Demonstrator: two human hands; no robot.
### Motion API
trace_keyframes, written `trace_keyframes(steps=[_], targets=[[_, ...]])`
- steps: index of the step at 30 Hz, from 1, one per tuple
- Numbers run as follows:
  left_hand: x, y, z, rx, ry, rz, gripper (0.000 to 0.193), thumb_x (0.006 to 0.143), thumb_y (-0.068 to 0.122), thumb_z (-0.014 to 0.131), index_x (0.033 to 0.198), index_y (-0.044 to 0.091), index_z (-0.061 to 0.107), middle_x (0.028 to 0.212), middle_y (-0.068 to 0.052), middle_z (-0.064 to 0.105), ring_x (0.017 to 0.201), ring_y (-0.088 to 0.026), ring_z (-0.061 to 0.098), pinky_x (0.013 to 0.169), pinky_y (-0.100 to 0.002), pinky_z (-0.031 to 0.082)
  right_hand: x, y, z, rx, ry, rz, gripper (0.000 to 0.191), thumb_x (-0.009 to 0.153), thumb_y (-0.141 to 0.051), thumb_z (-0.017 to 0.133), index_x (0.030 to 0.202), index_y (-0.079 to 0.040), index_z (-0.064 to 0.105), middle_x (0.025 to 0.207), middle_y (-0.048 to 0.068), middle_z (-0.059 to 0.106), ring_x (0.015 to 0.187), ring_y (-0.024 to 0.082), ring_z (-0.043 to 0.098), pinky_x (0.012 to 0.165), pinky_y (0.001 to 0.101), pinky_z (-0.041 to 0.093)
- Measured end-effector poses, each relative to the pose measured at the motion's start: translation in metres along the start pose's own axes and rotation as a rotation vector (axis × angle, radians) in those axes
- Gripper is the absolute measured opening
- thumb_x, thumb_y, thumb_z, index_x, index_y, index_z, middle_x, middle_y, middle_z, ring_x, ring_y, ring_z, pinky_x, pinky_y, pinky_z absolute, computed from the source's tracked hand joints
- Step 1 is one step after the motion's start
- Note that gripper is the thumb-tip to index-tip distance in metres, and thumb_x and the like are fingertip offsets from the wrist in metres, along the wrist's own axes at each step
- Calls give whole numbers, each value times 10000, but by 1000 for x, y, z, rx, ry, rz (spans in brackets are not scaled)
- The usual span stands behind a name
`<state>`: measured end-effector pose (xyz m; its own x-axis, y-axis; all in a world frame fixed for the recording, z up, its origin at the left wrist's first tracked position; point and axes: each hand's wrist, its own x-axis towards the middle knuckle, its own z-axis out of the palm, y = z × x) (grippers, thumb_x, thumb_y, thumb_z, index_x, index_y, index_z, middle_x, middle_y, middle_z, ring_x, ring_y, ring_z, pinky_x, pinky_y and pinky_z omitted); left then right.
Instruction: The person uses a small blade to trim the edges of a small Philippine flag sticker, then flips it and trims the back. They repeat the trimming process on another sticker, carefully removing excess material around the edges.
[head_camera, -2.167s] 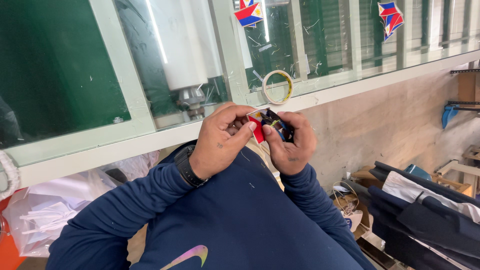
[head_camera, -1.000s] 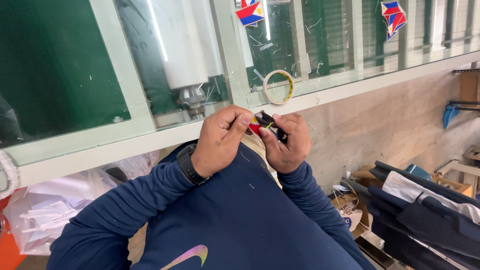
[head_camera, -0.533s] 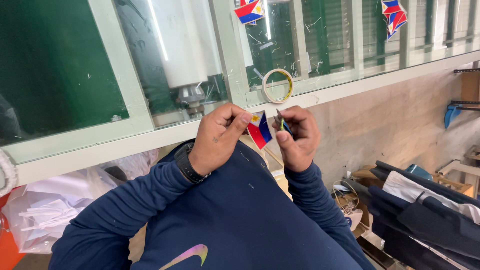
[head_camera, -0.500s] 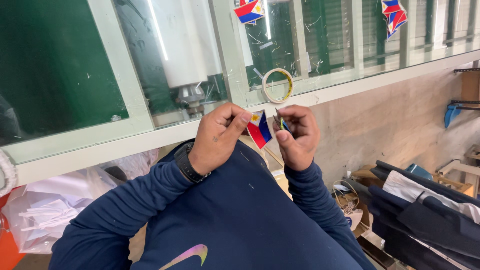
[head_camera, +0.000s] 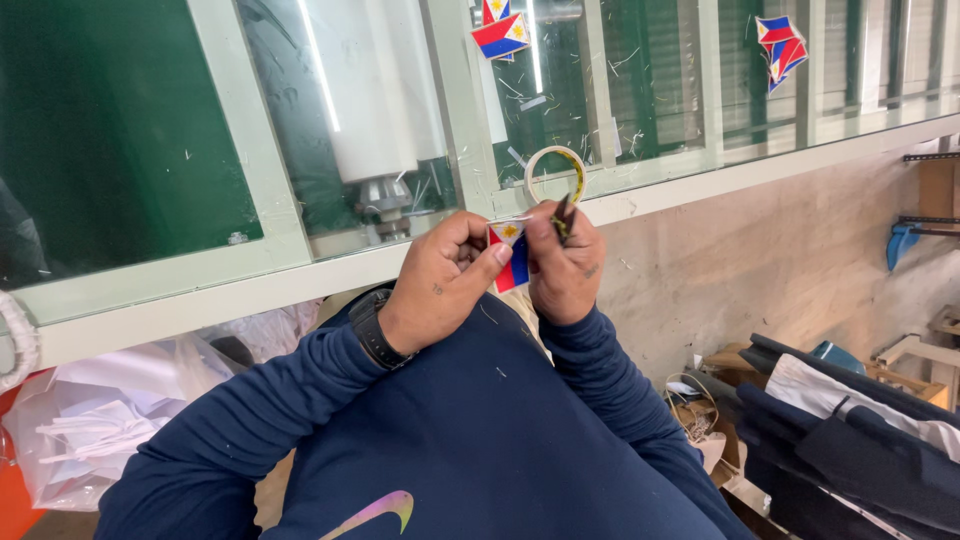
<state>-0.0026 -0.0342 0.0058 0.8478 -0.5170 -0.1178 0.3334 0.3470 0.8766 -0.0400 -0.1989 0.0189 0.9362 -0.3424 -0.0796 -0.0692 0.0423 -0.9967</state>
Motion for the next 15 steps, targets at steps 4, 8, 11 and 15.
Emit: trace_keyframes(steps=[4, 8, 11, 15], targets=[[-3, 7, -1, 144, 64, 91, 134, 1000, 68, 682, 1106, -12, 667, 921, 1, 648, 769, -18, 578, 688, -189, 515, 3, -22, -6, 252, -138, -163, 424, 1002, -396, 664, 1223, -34, 656, 839, -26, 598, 694, 38, 505, 630, 195, 380], [-5, 14, -1, 164, 58, 142, 162, 980, 42, 690, 1125, -27, 668, 977, -14, 616, 777, -22, 589, 682, -184, 520, -12, -43, -14, -465, -43, -374, 304, 1040, -233, 706, 1245, -31, 609, 974, 33, 621, 764, 82, 558, 692, 208, 447], [-4, 15, 1, 143, 55, 132, 175, 976, 35, 695, 1133, -38, 665, 986, -22, 613, 789, -21, 601, 687, -183, 537, -20, -47, -11, -793, -7, -544, 296, 969, -103, 778, 1195, -6, 614, 1005, 86, 633, 794, 123, 599, 705, 238, 486], [-3, 17, 1, 128, 47, 142, 186, 978, 24, 694, 1146, -48, 659, 1000, -28, 622, 810, -22, 618, 704, -183, 553, -20, -47, -2, -846, 26, -589, 342, 878, -29, 838, 1153, 3, 637, 971, 111, 643, 760, 154, 607, 641, 260, 464]])
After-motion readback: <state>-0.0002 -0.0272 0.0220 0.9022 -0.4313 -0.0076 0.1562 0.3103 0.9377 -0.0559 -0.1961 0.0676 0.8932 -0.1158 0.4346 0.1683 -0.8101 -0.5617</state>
